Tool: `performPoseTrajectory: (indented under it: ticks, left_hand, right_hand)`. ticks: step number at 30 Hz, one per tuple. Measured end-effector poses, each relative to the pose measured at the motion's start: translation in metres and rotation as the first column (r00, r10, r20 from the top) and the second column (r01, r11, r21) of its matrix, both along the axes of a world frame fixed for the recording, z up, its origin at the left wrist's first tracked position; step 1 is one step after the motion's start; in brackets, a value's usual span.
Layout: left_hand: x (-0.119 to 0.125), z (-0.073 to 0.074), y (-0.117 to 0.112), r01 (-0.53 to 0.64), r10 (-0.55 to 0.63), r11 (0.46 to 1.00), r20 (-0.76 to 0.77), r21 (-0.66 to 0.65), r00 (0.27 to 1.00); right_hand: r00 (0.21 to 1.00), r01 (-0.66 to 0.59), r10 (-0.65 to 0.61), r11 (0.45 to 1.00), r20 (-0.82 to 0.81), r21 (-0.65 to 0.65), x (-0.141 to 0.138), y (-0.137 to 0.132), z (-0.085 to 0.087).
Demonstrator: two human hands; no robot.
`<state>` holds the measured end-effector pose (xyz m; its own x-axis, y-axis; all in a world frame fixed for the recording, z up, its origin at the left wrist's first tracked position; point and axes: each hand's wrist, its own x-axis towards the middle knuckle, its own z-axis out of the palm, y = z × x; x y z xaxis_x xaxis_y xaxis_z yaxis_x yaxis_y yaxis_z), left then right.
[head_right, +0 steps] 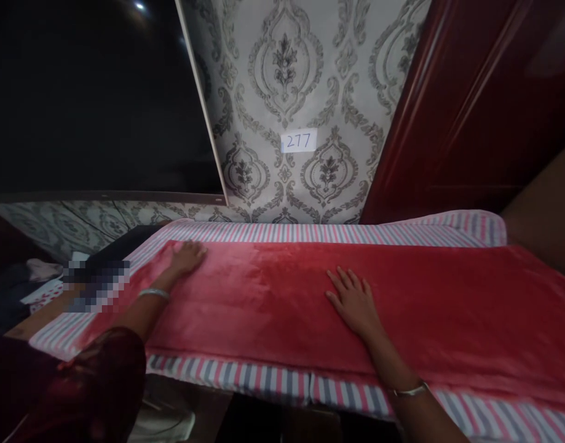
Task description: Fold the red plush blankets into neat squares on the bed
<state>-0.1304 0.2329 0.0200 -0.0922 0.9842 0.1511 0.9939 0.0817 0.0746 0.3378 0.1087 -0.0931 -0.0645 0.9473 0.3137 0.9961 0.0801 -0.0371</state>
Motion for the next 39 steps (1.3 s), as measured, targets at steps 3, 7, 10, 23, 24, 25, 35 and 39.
performPoseTrajectory:
  ticks: [3, 7, 10, 23, 24, 25, 35, 39]
  left_hand:
    - [0.053, -0.015, 0.0, 0.204, -0.204, 0.977, 0.011, -0.065, 0.979]
    - [0.121, -0.035, -0.009, 0.428, -0.426, 0.894, 0.048, -0.129, 0.904]
    - [0.15, -0.045, -0.02, 0.486, -0.483, 0.864, 0.056, -0.129, 0.874]
    - [0.157, -0.056, -0.024, 0.471, -0.469, 0.879, 0.043, -0.076, 0.882]
    - [0.157, -0.056, -0.025, 0.471, -0.469, 0.879, 0.045, -0.072, 0.882]
    - [0.157, -0.056, -0.026, 0.469, -0.467, 0.881, 0.049, -0.056, 0.883]
    - [0.139, -0.05, -0.034, 0.251, -0.319, 0.905, 0.158, 0.342, 0.935]
    - [0.128, -0.043, -0.036, 0.094, -0.134, 0.956, 0.127, 0.279, 0.983]
  right_hand:
    - [1.0, -0.008, 0.008, 1.0, 0.0, 0.014, 0.0, 0.001, -0.001]
    - [1.0, -0.009, 0.009, 1.0, 0.009, 0.02, -0.001, 0.001, 0.0]
    - [1.0, -0.001, 0.001, 1.0, -0.001, -0.015, -0.003, 0.0, 0.005]
    - [0.998, 0.015, -0.021, 0.995, -0.062, -0.1, -0.011, -0.005, 0.025]
    - [0.998, 0.02, -0.027, 0.994, -0.065, -0.103, -0.012, -0.005, 0.025]
    - [0.997, 0.024, -0.032, 0.994, -0.067, -0.108, -0.013, -0.005, 0.026]
    - [0.989, 0.055, -0.088, 0.967, -0.122, -0.248, -0.009, 0.005, 0.042]
    - [0.985, 0.01, -0.041, 0.983, -0.165, -0.181, -0.037, 0.021, 0.065]
